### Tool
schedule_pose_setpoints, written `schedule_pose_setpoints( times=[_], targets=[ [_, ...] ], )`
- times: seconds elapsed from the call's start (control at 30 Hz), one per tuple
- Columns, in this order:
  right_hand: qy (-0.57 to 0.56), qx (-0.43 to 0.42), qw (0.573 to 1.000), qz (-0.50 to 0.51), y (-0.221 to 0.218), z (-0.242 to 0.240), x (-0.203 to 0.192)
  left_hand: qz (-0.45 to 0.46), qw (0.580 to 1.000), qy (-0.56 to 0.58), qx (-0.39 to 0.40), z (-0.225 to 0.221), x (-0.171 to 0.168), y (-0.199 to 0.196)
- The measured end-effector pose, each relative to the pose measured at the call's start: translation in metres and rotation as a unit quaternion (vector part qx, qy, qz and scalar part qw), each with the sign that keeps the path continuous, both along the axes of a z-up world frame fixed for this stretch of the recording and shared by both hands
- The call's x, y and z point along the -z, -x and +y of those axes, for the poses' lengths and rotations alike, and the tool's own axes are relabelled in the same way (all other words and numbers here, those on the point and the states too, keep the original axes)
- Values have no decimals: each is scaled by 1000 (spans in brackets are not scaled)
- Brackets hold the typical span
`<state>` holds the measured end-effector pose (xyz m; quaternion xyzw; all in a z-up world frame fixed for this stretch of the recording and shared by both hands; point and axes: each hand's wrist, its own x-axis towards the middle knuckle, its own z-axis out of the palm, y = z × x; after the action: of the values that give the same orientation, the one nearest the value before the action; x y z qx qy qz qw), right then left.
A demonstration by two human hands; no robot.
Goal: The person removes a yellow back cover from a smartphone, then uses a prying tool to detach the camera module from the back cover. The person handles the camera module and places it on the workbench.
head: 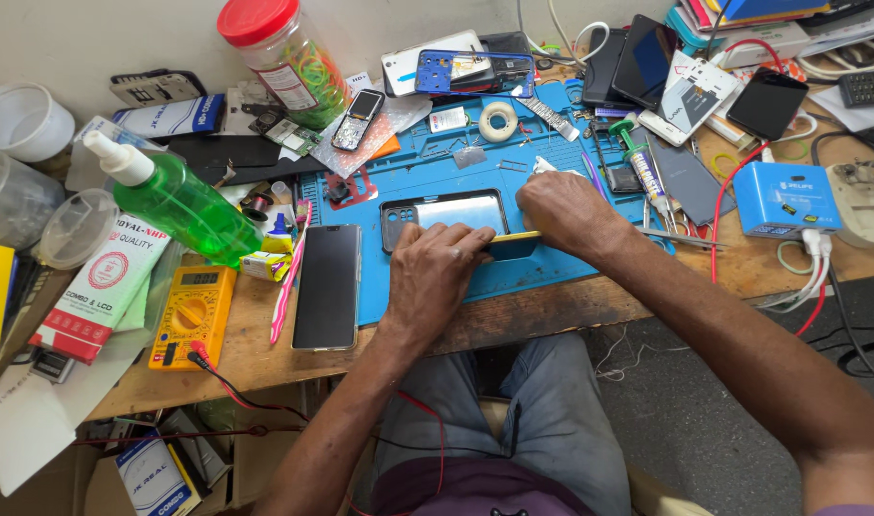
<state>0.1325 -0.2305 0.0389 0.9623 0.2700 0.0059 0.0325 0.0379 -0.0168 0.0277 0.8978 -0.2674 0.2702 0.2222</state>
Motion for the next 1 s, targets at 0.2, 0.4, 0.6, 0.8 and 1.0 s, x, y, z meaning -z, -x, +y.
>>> schedule_pose_setpoints(
  times=[0.2,0.4,0.6,0.8,1.0],
  targets=[
    [-54,-4,998,24,-1,-2,-5,-49,999,-8,-7,-3,7,-7],
    [-16,-16,999,23,-6,-4,-4,-64,997,19,-31,-6,13,1],
    [-48,-12,999,5,-7,-8,-2,-67,997,36,-26,-6,18,6],
    [-264,4,964,26,0,-24,-3,-68,996,46,-34,-7,17,5],
    [-556,38,825,92,38,-32,-3,-65,996,54,-37,-7,20,3]
  ],
)
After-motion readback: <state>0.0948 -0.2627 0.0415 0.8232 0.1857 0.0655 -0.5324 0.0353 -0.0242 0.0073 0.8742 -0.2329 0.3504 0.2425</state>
